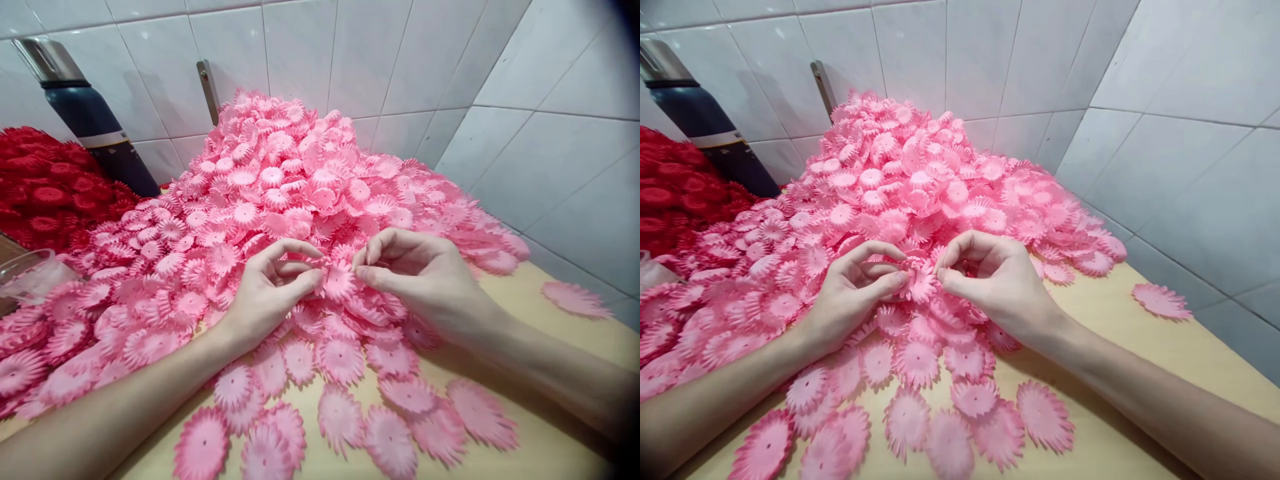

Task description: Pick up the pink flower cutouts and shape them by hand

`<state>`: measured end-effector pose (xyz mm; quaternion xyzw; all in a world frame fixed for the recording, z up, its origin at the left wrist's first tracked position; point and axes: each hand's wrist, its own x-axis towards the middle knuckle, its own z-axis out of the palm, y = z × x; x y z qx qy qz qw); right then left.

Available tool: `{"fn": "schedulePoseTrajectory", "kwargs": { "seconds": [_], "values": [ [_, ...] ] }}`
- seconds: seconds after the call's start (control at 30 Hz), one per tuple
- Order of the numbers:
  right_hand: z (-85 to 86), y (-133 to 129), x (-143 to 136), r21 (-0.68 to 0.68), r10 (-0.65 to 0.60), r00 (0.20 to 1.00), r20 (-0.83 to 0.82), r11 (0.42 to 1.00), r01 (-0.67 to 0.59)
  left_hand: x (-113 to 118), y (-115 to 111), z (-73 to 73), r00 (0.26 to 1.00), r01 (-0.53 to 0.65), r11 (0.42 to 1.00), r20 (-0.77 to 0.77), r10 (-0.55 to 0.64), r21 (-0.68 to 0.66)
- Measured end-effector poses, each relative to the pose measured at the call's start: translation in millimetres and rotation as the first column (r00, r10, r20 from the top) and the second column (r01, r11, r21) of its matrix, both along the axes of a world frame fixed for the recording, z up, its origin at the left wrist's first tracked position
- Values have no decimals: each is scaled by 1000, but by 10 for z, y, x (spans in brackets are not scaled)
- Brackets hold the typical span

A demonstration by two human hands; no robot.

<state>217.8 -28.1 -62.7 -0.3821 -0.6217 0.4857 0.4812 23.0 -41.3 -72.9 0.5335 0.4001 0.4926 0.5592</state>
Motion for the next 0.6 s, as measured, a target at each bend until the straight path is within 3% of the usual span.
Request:
{"fn": "schedulePoseTrajectory", "kwargs": {
  "seconds": [0.23,0.6],
  "values": [
    [23,-23,-36,49,70,996,56,996,-73,13,-3,14,991,-37,990,-126,54,133],
    [15,-23,-16,-2,119,990,73,993,-120,31,3,14,998,7,993,-55,-1,115]
  ]
}}
